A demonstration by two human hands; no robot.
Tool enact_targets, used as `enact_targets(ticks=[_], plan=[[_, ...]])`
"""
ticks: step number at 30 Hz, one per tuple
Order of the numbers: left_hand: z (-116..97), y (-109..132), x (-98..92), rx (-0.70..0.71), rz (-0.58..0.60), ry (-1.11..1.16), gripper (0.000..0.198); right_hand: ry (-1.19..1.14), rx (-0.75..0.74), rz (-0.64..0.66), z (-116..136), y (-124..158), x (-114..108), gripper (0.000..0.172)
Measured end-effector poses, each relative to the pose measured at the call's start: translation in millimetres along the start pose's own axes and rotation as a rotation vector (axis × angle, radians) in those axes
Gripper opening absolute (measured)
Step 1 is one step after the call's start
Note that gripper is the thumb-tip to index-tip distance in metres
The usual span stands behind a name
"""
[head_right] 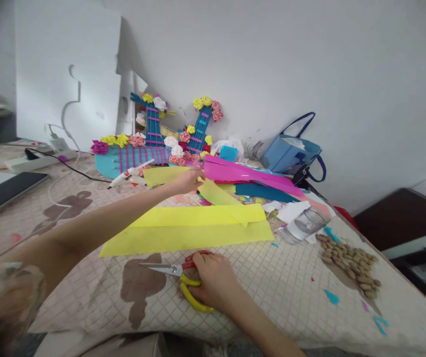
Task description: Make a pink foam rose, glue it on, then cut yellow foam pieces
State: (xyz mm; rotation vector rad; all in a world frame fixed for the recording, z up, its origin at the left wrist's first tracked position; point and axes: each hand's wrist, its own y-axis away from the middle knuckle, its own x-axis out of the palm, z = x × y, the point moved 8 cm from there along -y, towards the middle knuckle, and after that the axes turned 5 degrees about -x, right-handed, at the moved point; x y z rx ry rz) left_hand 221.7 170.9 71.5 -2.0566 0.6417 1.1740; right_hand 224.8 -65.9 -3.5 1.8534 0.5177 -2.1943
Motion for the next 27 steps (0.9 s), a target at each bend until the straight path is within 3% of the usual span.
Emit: enact_targets(ticks=[5,8,11,15,22,27], plan=[[-50,1,49.6,0.217,0.240,0.102,0.014,-0.003,-0.004,-0.015,0,1,1,0.035],[-58,-4,60.1,0.224,0.229,0.133,0.027,-0.015,-0.011,-0.011,2,1,1,0.036],[-53,-8,54.2,0.182,0.154,0.151,0.039,-0.014,-0.007,-0.011,2,1,0,0.037],[-47,5,36.7,0.154,0.124,0.145,0.034,-0.003,0.000,-0.010,1,1,0,0.037],[-32,84,2.6,0.185,0.210,0.037,0.027,-0.008,-0.008,-0.014,2,3,-7,0.033],[-12,140,-10.7,0.149,0.264,-0.010,0.025,-0.012,0.021,-0.026,-8,14,-16,0.032]])
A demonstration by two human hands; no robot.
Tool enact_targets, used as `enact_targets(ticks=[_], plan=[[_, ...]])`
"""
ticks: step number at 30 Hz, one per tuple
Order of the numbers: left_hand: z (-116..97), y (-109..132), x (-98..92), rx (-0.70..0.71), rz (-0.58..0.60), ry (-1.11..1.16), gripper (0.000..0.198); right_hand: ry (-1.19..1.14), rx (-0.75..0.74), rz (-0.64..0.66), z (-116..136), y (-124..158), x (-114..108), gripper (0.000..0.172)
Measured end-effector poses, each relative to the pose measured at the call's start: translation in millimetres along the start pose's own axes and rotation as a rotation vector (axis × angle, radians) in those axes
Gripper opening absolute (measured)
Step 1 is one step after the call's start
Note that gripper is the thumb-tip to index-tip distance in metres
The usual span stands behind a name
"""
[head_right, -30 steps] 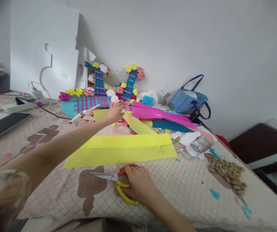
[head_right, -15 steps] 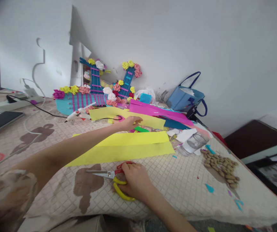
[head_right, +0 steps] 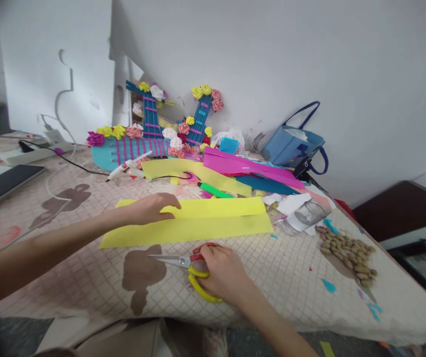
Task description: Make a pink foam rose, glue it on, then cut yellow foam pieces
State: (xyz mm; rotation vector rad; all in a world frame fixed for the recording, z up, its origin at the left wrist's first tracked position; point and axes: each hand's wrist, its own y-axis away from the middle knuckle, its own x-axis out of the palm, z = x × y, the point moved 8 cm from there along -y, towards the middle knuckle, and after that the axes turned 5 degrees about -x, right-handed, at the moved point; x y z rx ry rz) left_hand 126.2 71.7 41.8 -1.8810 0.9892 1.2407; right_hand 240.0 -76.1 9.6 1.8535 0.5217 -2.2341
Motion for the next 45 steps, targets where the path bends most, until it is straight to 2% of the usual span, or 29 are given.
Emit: enact_targets(ticks=[5,9,13,17,22,25,27,30,35,41,45], plan=[[6,30,5.9,-0.026,-0.023,-0.082,0.022,0.055,0.080,-0.092,-30,13,-20,0.027],[9,31,12.6,-0.029,-0.026,-0.111,0.020,0.135,0.073,-0.176,-51,12,-34,0.013],[10,25,14.5,-0.040,-0.038,-0.122,0.022,0.169,-0.010,-0.120,-59,4,-28,0.017],[5,18,16.6,-0.010,-0.026,-0.179,0.023,0.142,-0.075,-0.065,-55,-7,-17,0.025],[-1,12,23.2,0.025,-0.002,-0.350,0.017,0.171,-0.104,-0.084,-51,-19,-13,0.024],[-3,11,25.9,0.024,0.011,-0.425,0.021,0.183,-0.120,-0.101,-51,-22,-13,0.024],[0,10,21.7,-0.016,0.001,-0.431,0.022,0.183,-0.126,-0.111,-50,-21,-14,0.027],[10,3,5.6,-0.131,-0.045,-0.414,0.023,0.169,-0.160,-0.125,-44,-15,-15,0.029],[29,-19,-19.6,-0.265,-0.152,-0.415,0.029,0.119,-0.231,-0.183,-25,-5,-22,0.029],[47,-32,-15.5,-0.313,-0.186,-0.468,0.027,0.094,-0.267,-0.168,-7,-1,-24,0.031],[34,-17,-18.7,-0.258,-0.233,-0.456,0.024,0.102,-0.288,-0.136,-4,0,-19,0.035]])
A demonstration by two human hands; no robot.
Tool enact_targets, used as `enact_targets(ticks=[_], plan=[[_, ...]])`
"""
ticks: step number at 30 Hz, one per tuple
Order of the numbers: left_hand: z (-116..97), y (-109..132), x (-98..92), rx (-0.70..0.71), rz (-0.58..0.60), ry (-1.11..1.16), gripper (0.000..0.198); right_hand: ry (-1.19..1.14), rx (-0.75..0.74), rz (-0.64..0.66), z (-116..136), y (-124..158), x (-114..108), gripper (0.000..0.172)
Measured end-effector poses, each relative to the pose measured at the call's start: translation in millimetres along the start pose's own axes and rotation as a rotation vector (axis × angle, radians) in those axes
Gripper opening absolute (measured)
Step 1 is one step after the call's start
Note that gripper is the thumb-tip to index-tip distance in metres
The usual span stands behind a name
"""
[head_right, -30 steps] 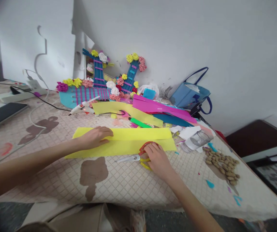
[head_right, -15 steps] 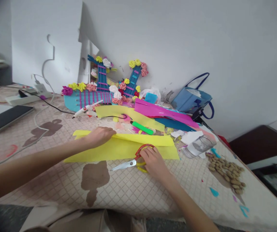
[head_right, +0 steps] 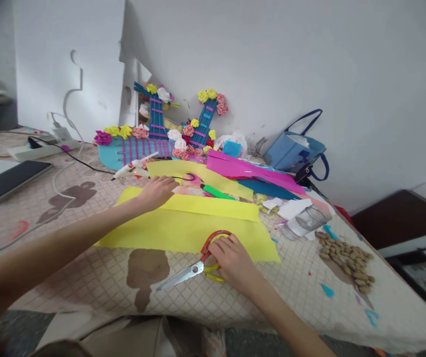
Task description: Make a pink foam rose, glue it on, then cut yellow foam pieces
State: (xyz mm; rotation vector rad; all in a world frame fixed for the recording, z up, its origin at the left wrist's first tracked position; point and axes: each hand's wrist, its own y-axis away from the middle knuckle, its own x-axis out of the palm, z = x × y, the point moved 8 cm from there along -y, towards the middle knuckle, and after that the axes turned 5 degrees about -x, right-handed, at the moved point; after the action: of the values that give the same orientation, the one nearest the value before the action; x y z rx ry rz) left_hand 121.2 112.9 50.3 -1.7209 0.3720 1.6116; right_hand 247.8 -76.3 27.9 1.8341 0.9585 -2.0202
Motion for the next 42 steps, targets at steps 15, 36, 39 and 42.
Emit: enact_targets(ticks=[15,36,39,42], plan=[[-36,130,-25.2,0.247,0.222,0.317,0.039,-0.019,0.069,0.034,-10,3,-4,0.022],[3,89,-38.1,0.089,-0.095,0.126,0.027,0.214,0.460,-0.070,-122,28,-59,0.022],[-24,105,-26.5,0.283,0.044,0.163,0.028,0.118,0.541,-0.029,-125,40,-49,0.027],[-28,110,-20.6,0.318,0.072,0.132,0.032,0.063,0.532,0.005,-122,46,-36,0.026]])
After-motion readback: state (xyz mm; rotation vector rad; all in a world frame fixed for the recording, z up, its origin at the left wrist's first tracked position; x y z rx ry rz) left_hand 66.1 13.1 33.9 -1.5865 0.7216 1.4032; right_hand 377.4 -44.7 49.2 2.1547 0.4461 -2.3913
